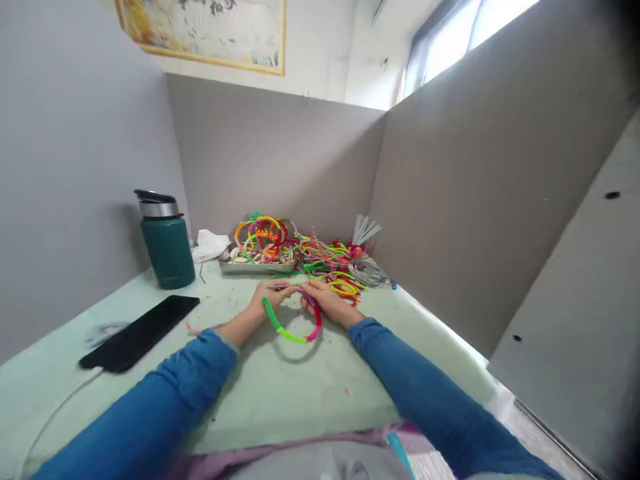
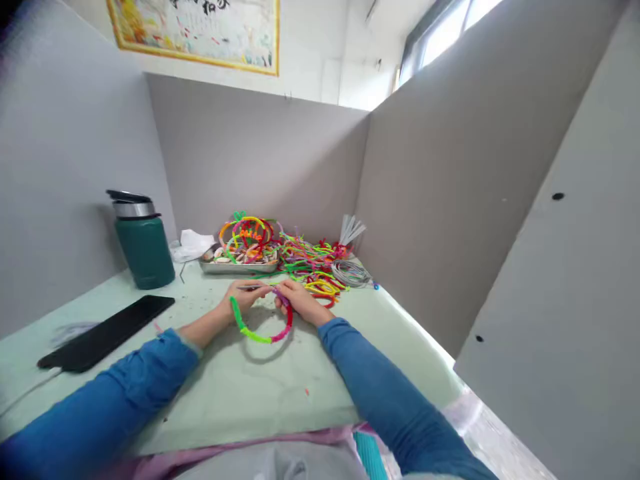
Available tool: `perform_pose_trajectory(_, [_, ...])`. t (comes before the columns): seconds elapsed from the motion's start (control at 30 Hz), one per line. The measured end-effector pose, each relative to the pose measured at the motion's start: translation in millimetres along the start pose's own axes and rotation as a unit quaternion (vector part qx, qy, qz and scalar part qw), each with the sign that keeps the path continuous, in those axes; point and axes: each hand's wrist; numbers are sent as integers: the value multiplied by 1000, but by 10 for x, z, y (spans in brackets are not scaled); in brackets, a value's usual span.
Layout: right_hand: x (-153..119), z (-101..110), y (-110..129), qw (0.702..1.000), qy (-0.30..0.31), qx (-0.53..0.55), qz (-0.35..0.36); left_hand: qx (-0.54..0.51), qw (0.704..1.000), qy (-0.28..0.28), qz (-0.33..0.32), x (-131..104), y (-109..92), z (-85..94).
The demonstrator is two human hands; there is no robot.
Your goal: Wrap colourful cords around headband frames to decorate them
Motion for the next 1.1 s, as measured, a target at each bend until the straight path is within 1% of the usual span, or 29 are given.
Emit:
perform_pose_trajectory(0.07, [-3,-1,-7,1000,-4,10,13,10,1000,-10,-9,4,15,-6])
perform_pose_trajectory(0.13, [-8,-7,0,1000,-8,16,22,7,1000,-7,-2,10,32,-12])
perform_pose_trajectory(0.2, [-16,-17,25,999,-11,18,28,-8,1000,12,18,16,49,-16])
perform_pose_trajectory(0.33, [-26,-35,66,999,-16,10,31,-69,990,69,98,15,83,-18])
perform_pose_trajectory(0.43, [-25,-38,56,999,-25,4,39,-115,982,96,119,5,92,-17])
perform_pose_trajectory(0.6, [-22,-41,33,999,-24,-14,48,-165,972,85,143,15,103,-45])
perform_pose_trajectory(0.73, [-11,-47,34,997,-22,-29,68,-155,973,68,156,50,153,-71])
perform_pose_trajectory(0.83, [-3,-52,36,996,-26,-41,75,-152,974,67,155,57,164,-70])
perform_pose_trajectory(1.0, [-5,-57,52,994,-29,-63,81,-174,966,73,176,21,99,-53])
perform_pose_trajectory(1.1, [2,-48,52,993,-40,-85,73,-200,959,81,184,-1,60,-53])
Point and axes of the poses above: each hand's wrist, its own x-axis towards the middle knuckle, its own z-axis out of the back of the hand, y = z × x, and after that the axes turned 4 degrees about z, right-handed
